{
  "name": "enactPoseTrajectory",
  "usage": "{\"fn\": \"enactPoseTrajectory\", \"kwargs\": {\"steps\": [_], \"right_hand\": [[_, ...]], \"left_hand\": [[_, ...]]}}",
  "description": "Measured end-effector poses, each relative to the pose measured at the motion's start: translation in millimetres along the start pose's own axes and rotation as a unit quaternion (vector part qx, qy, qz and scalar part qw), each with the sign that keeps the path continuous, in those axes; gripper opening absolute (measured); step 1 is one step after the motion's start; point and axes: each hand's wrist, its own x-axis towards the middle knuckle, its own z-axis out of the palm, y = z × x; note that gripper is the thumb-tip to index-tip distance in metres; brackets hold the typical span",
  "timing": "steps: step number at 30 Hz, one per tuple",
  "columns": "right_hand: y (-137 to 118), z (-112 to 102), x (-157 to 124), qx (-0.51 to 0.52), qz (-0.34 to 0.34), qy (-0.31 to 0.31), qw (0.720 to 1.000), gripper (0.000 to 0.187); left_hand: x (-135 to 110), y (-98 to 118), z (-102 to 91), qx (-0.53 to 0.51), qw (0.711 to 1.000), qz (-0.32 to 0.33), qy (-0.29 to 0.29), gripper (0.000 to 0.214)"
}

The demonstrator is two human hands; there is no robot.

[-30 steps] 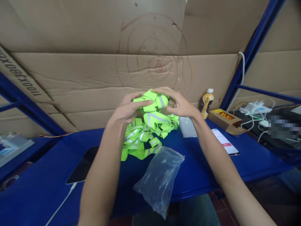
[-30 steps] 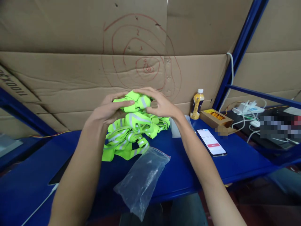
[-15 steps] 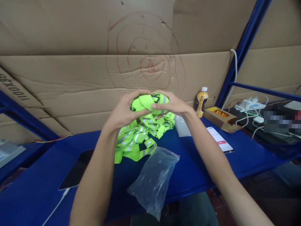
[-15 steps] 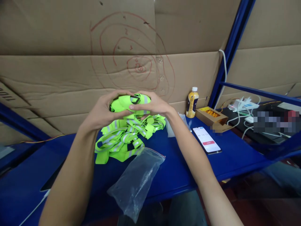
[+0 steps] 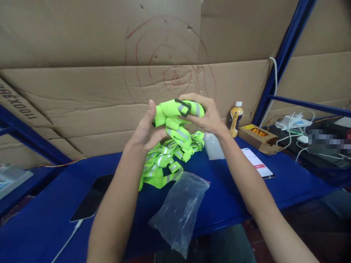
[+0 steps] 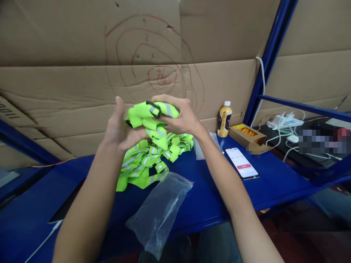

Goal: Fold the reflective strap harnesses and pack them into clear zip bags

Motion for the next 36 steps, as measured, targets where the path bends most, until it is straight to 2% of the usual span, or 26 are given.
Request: {"fn": "enactPoseTrajectory", "kwargs": {"steps": [3, 5, 7, 10, 12, 14, 16, 20, 22, 24, 29, 32, 36], "right_hand": [[-3.3, 3.5, -1.2, -0.037, -0.016, -0.040, 0.998, 0.057], [-5.6, 3.0, -1.2, -0.063, -0.031, -0.065, 0.995, 0.055], [-7.8, 1.0, -0.6, -0.078, -0.061, -0.086, 0.991, 0.060], [-8.1, 2.4, 1.0, -0.042, -0.096, -0.100, 0.989, 0.072], [-5.1, 9.2, 2.3, -0.024, -0.069, -0.060, 0.996, 0.074], [0.2, 17.8, 3.6, -0.028, -0.002, 0.014, 1.000, 0.073], [5.3, 23.3, 4.4, -0.015, 0.069, 0.052, 0.996, 0.074], [6.8, 19.7, 3.1, 0.093, 0.156, -0.003, 0.983, 0.080], [3.7, 17.7, 1.9, 0.147, 0.176, -0.029, 0.973, 0.072], [1.2, 20.2, 1.2, 0.170, 0.192, -0.022, 0.966, 0.063], [5.5, 35.4, 1.8, 0.194, 0.217, 0.079, 0.953, 0.060], [8.9, 38.2, 2.6, 0.210, 0.218, 0.099, 0.948, 0.058], [4.3, 35.0, 3.3, 0.196, 0.215, 0.098, 0.952, 0.058]], "left_hand": [[3.0, 5.2, -2.8, -0.031, 0.999, -0.041, 0.016, 0.061], [5.1, 7.3, -4.6, -0.035, 0.997, -0.044, 0.049, 0.049], [6.1, 8.1, -5.6, -0.033, 0.995, -0.016, 0.087, 0.043], [3.3, 8.7, -4.6, -0.017, 0.990, 0.045, 0.131, 0.042], [-1.5, 10.0, -1.6, 0.032, 0.984, 0.095, 0.147, 0.045], [-6.6, 12.1, 2.8, 0.113, 0.972, 0.148, 0.145, 0.048], [-10.1, 14.1, 7.0, 0.197, 0.952, 0.196, 0.127, 0.047], [-7.9, 12.1, 8.4, 0.294, 0.919, 0.257, 0.058, 0.042], [-3.8, 6.8, 6.1, 0.299, 0.919, 0.255, 0.030, 0.043], [-0.1, -0.1, 5.1, 0.291, 0.924, 0.247, 0.036, 0.043], [0.3, -10.3, 22.1, 0.293, 0.902, 0.276, 0.154, 0.032], [-4.9, -6.5, 38.2, 0.283, 0.903, 0.250, 0.204, 0.032], [-15.9, 10.6, 45.2, 0.237, 0.932, 0.195, 0.193, 0.041]]}}
